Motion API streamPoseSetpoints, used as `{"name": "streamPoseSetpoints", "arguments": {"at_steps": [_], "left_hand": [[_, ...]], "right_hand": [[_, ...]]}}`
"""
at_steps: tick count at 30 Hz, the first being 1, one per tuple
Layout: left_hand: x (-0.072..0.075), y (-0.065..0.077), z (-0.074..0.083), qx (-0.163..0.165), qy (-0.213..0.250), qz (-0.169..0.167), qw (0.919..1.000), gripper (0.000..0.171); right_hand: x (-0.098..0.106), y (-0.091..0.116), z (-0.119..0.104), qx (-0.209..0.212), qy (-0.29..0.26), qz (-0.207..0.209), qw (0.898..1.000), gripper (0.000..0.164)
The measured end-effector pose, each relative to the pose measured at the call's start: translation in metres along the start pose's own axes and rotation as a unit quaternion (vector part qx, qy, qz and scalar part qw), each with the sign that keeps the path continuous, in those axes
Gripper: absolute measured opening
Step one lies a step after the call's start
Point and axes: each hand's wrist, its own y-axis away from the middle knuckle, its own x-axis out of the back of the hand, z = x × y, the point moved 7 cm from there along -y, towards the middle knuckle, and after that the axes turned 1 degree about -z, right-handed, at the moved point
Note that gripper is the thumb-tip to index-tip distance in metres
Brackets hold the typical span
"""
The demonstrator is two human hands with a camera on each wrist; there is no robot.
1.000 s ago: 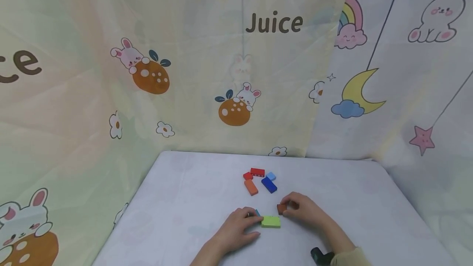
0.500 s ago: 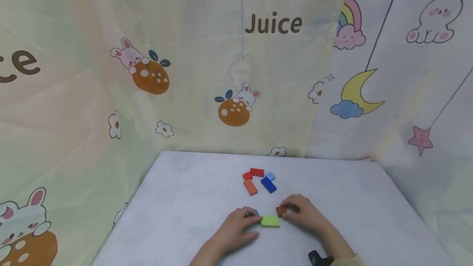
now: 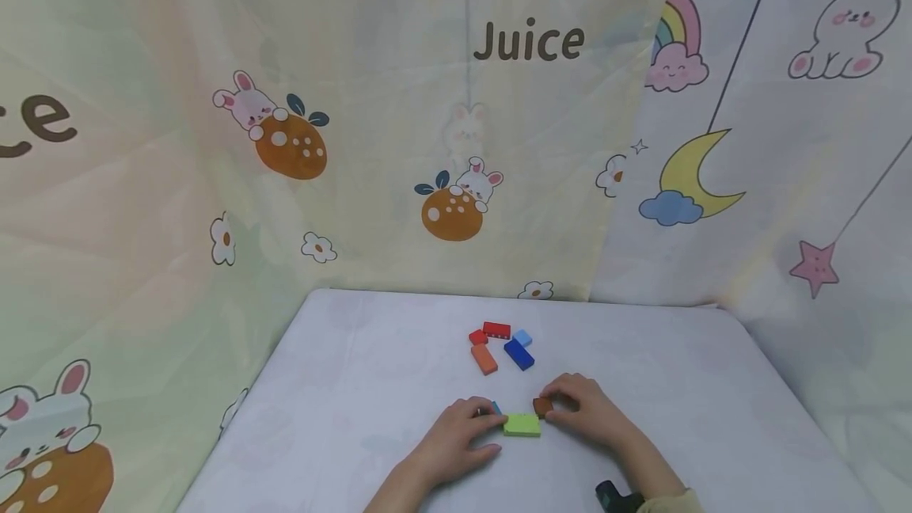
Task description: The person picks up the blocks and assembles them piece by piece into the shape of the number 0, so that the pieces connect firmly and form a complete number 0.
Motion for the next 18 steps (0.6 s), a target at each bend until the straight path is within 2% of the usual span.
{"name": "streamPoseSetpoints", "arguments": {"at_steps": [18], "left_hand": [[-0.0005,-0.0002,-0.0005,0.008,0.003,-0.007,0.9999,0.044]], "right_hand": [[0.0002,0.001,-0.0004,0.01,0.001,0.001,1.0,0.026]]}}
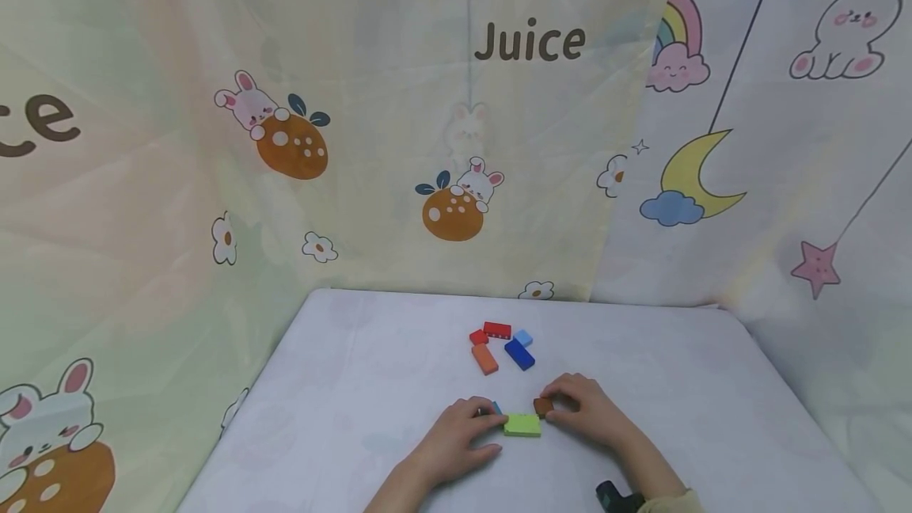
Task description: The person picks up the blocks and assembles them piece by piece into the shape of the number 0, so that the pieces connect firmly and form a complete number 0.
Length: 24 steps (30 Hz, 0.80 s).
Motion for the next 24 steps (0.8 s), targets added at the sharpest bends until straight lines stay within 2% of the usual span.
{"name": "streamPoseSetpoints", "arguments": {"at_steps": [15,20,24], "left_hand": [[-0.0015,0.0024,-0.0017,-0.009,-0.011,0.009,0.9999,0.044],[-0.0019,0.0014,-0.0009,-0.006,-0.005,0.005,1.0,0.044],[-0.001,0.0004,0.0002,-0.007,-0.008,0.008,0.9999,0.044]], "right_hand": [[-0.0021,-0.0006,0.0003,0.003,0.0,0.004,1.0,0.027],[0.0008,-0.0005,-0.0007,-0.028,-0.024,0.006,0.999,0.023],[0.0037,-0.0037,0.0028,-0.082,-0.045,0.004,0.996,0.022]]}}
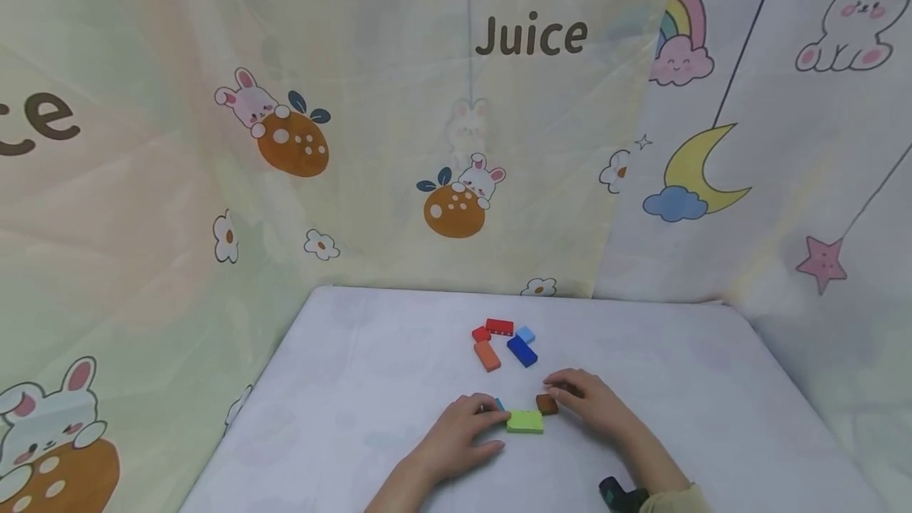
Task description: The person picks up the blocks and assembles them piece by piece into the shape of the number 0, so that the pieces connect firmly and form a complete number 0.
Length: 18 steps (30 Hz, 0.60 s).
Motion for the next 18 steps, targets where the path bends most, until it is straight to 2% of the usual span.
{"name": "streamPoseSetpoints", "arguments": {"at_steps": [3,6,11,18], "left_hand": [[0.001,0.0,0.0,-0.003,-0.003,0.002,1.0,0.044],[0.001,0.0,0.001,-0.007,-0.003,0.003,1.0,0.044],[0.001,0.0,-0.001,-0.005,0.0,0.001,1.0,0.044],[0.001,-0.001,-0.001,-0.008,0.003,-0.003,1.0,0.044]], "right_hand": [[0.003,-0.006,0.001,-0.037,-0.012,-0.01,0.999,0.023],[0.009,-0.016,-0.002,-0.051,-0.023,-0.018,0.998,0.024],[0.017,-0.041,-0.008,-0.04,-0.023,-0.025,0.999,0.032],[0.015,-0.074,-0.019,0.0,0.013,-0.084,0.996,0.056]]}}
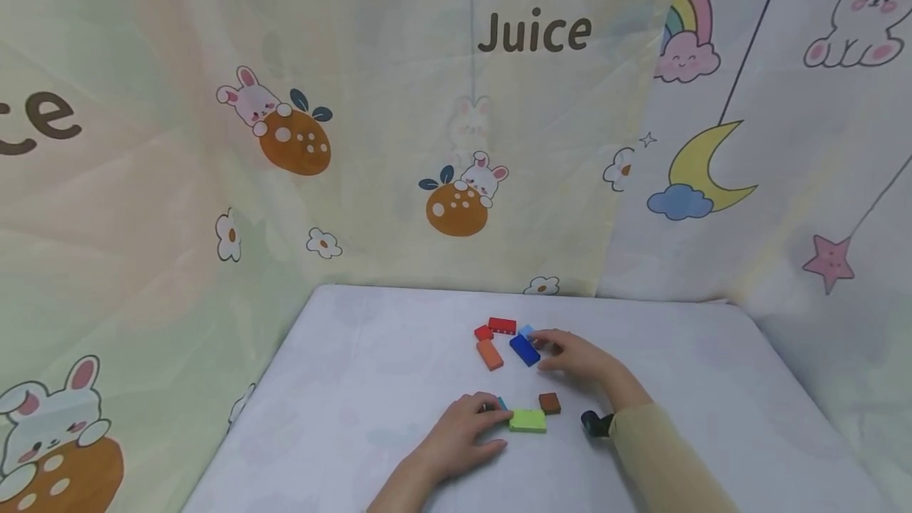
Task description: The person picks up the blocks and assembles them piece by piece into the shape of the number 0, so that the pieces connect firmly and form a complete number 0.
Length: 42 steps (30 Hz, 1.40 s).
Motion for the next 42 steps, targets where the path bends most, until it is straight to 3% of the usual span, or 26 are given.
{"name": "streamPoseSetpoints", "arguments": {"at_steps": [5,12,22,42], "left_hand": [[0.003,0.0,0.003,-0.008,-0.004,0.003,1.0,0.044],[0.003,0.0,0.004,-0.011,-0.012,0.005,0.9999,0.044],[0.003,-0.001,0.005,-0.016,-0.025,0.008,0.9995,0.044],[0.0,0.0,0.002,-0.01,-0.018,0.006,0.9998,0.044]], "right_hand": [[-0.001,-0.016,-0.006,0.01,0.055,-0.03,0.998,0.066],[-0.003,-0.027,-0.008,-0.004,0.106,-0.055,0.993,0.064],[-0.002,-0.028,-0.009,-0.025,0.08,-0.044,0.995,0.063],[-0.002,0.004,0.013,0.019,0.038,0.011,0.999,0.061]]}}
